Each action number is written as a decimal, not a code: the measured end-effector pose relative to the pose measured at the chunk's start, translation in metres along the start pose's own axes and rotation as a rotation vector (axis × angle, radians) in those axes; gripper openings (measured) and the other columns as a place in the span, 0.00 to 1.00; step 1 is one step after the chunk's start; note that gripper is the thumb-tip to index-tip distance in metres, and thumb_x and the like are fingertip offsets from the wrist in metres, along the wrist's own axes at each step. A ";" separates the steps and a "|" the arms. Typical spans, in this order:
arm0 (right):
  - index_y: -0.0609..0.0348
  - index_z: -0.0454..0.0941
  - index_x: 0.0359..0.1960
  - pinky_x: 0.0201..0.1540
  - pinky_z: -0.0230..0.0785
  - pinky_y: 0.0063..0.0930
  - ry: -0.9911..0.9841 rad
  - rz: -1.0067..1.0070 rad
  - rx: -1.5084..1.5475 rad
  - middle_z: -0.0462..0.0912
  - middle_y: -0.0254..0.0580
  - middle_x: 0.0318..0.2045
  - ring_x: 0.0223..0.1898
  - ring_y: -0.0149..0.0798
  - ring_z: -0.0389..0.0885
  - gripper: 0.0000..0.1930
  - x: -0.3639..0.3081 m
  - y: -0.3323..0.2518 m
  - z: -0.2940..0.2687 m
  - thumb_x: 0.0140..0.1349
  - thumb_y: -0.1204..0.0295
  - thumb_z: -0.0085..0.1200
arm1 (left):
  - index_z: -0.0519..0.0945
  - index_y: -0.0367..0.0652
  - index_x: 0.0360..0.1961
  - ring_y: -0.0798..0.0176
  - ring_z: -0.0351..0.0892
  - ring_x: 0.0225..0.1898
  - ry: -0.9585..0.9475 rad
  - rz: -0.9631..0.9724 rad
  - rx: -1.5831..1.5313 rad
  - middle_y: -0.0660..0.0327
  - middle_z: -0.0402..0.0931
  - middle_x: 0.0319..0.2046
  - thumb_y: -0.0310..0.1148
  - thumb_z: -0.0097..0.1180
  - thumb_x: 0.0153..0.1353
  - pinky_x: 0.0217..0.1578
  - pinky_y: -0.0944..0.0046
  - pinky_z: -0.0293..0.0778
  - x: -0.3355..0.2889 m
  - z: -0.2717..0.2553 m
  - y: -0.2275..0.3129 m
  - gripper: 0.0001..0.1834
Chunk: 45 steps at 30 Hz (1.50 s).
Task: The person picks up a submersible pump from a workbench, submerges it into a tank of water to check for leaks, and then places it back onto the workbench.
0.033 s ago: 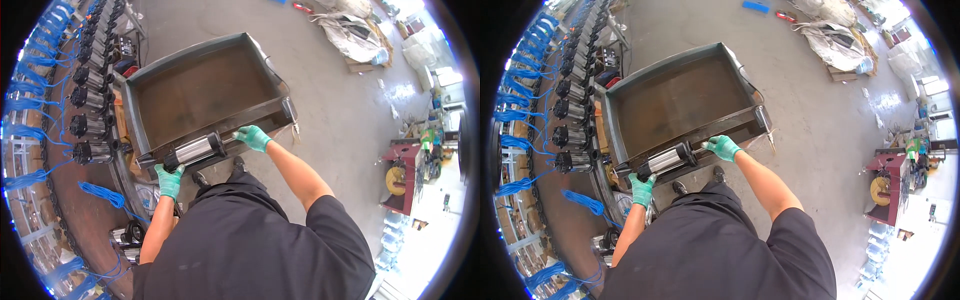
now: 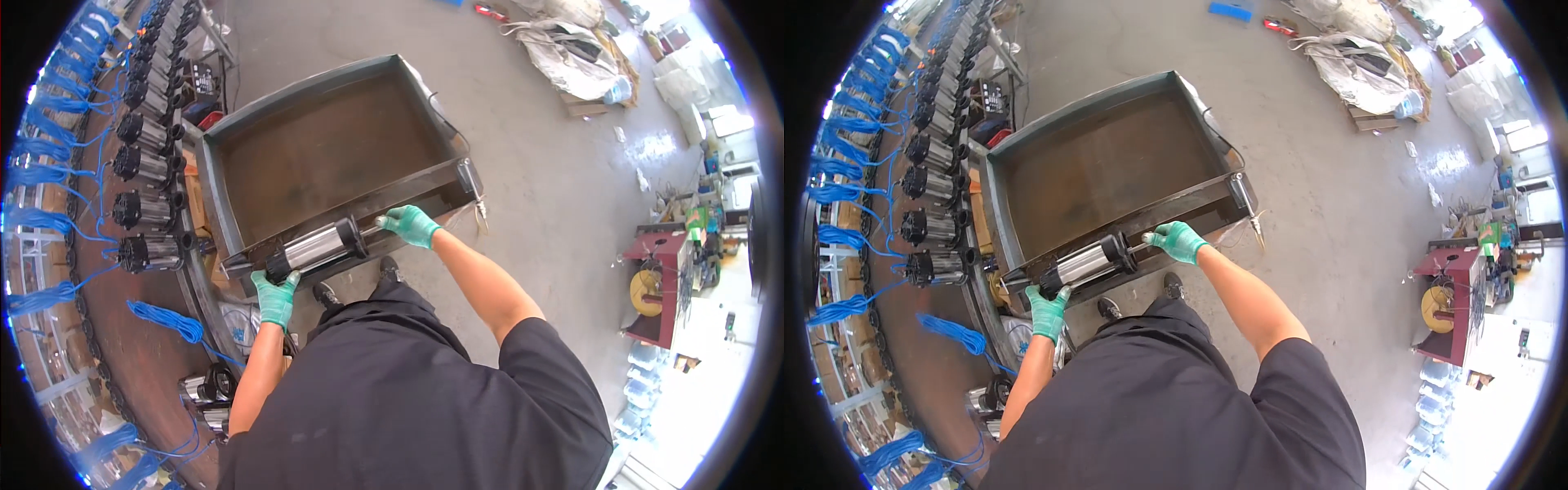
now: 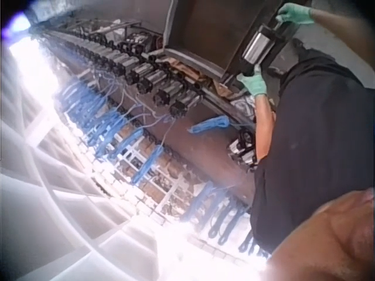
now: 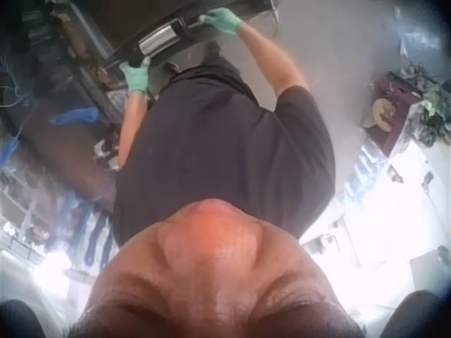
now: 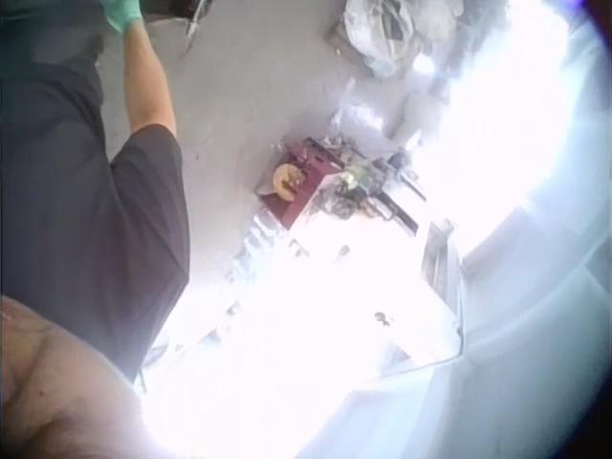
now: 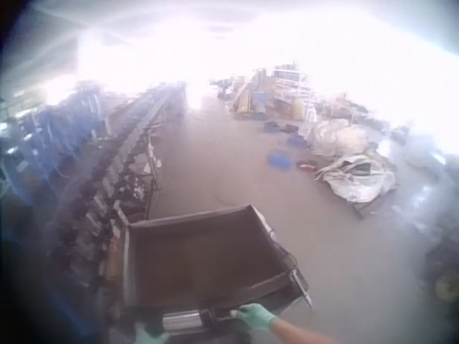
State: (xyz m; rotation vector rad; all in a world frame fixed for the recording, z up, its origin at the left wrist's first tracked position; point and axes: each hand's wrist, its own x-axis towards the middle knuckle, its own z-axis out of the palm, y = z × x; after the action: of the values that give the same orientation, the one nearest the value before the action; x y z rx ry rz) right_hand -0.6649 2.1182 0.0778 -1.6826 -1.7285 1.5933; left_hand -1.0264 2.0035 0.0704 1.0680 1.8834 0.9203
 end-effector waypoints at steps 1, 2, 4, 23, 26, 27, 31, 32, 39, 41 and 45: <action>0.64 0.84 0.48 0.49 0.72 0.37 -0.019 0.062 0.004 0.86 0.49 0.37 0.40 0.39 0.80 0.25 -0.002 -0.007 -0.002 0.68 0.50 0.58 | 0.65 0.36 0.54 0.63 0.75 0.43 0.011 0.004 0.042 0.57 0.75 0.44 0.31 0.76 0.52 0.49 0.65 0.73 0.000 0.002 0.005 0.35; 0.64 0.83 0.49 0.50 0.72 0.35 -0.041 0.124 0.009 0.86 0.46 0.37 0.41 0.35 0.80 0.25 -0.003 -0.011 -0.005 0.68 0.51 0.60 | 0.65 0.37 0.52 0.64 0.76 0.42 0.024 0.007 0.084 0.57 0.76 0.43 0.30 0.77 0.51 0.48 0.65 0.74 0.000 0.003 0.009 0.35; 0.63 0.82 0.52 0.51 0.73 0.37 0.058 0.030 0.021 0.86 0.50 0.40 0.43 0.40 0.82 0.26 -0.008 0.008 0.000 0.67 0.50 0.60 | 0.65 0.37 0.53 0.63 0.76 0.43 -0.005 0.003 0.087 0.57 0.77 0.43 0.30 0.77 0.52 0.48 0.65 0.74 0.000 0.003 0.014 0.35; 0.56 0.66 0.59 0.54 0.73 0.45 0.819 0.158 -0.139 0.84 0.60 0.47 0.51 0.61 0.82 0.28 0.037 0.088 -0.138 0.64 0.58 0.62 | 0.65 0.34 0.56 0.62 0.76 0.44 -0.046 -0.036 0.113 0.57 0.77 0.45 0.36 0.76 0.54 0.51 0.64 0.72 -0.001 -0.001 0.019 0.37; 0.57 0.70 0.53 0.50 0.73 0.49 0.736 0.166 -0.186 0.85 0.58 0.44 0.49 0.61 0.83 0.19 0.004 0.040 -0.118 0.67 0.61 0.58 | 0.64 0.33 0.57 0.60 0.77 0.46 -0.029 -0.060 0.121 0.55 0.78 0.48 0.34 0.76 0.54 0.53 0.63 0.72 -0.002 -0.002 0.022 0.38; 0.60 0.72 0.47 0.45 0.74 0.47 0.725 0.052 -0.181 0.84 0.57 0.37 0.41 0.58 0.84 0.14 -0.006 0.036 -0.106 0.69 0.62 0.55 | 0.65 0.32 0.58 0.59 0.77 0.46 -0.016 -0.013 0.131 0.54 0.78 0.48 0.36 0.76 0.54 0.53 0.63 0.72 0.000 -0.003 0.014 0.38; 0.58 0.76 0.38 0.31 0.68 0.28 0.387 -0.020 0.402 0.78 0.35 0.25 0.25 0.32 0.71 0.05 -0.018 0.038 -0.041 0.68 0.72 0.48 | 0.65 0.32 0.57 0.60 0.77 0.46 -0.063 -0.043 0.091 0.54 0.78 0.48 0.35 0.77 0.53 0.52 0.64 0.73 0.007 -0.003 0.011 0.38; 0.56 0.76 0.35 0.26 0.66 0.25 0.313 0.018 0.461 0.77 0.31 0.25 0.24 0.29 0.71 0.06 -0.020 0.030 -0.031 0.67 0.73 0.46 | 0.65 0.33 0.57 0.60 0.78 0.45 -0.053 -0.073 0.098 0.54 0.79 0.47 0.35 0.76 0.53 0.51 0.64 0.73 0.008 -0.003 0.012 0.38; 0.51 0.77 0.27 0.13 0.50 0.21 0.164 0.168 0.798 0.72 0.29 0.16 0.12 0.24 0.63 0.12 -0.017 0.000 -0.005 0.67 0.72 0.40 | 0.69 0.32 0.51 0.61 0.79 0.42 -0.008 -0.087 0.187 0.53 0.80 0.44 0.36 0.76 0.54 0.47 0.64 0.75 0.004 -0.003 0.043 0.32; 0.51 0.76 0.27 0.13 0.49 0.21 0.140 0.175 0.799 0.71 0.29 0.16 0.12 0.24 0.63 0.13 -0.014 0.000 -0.009 0.68 0.71 0.40 | 0.70 0.32 0.50 0.61 0.79 0.42 -0.012 -0.082 0.190 0.53 0.81 0.44 0.36 0.77 0.53 0.48 0.64 0.75 0.005 -0.004 0.047 0.32; 0.51 0.75 0.26 0.13 0.48 0.21 0.112 0.191 0.803 0.71 0.29 0.15 0.12 0.24 0.62 0.14 -0.011 -0.002 -0.007 0.68 0.71 0.38 | 0.69 0.31 0.51 0.60 0.81 0.40 -0.026 -0.063 0.220 0.53 0.83 0.42 0.35 0.76 0.53 0.47 0.63 0.76 0.008 -0.006 0.045 0.32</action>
State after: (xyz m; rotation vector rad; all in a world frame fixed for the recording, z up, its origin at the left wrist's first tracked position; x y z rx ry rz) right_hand -0.6571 2.1135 0.0870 -1.4825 -0.7065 1.8692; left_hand -1.0190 2.0269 0.1093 1.1357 2.0189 0.6719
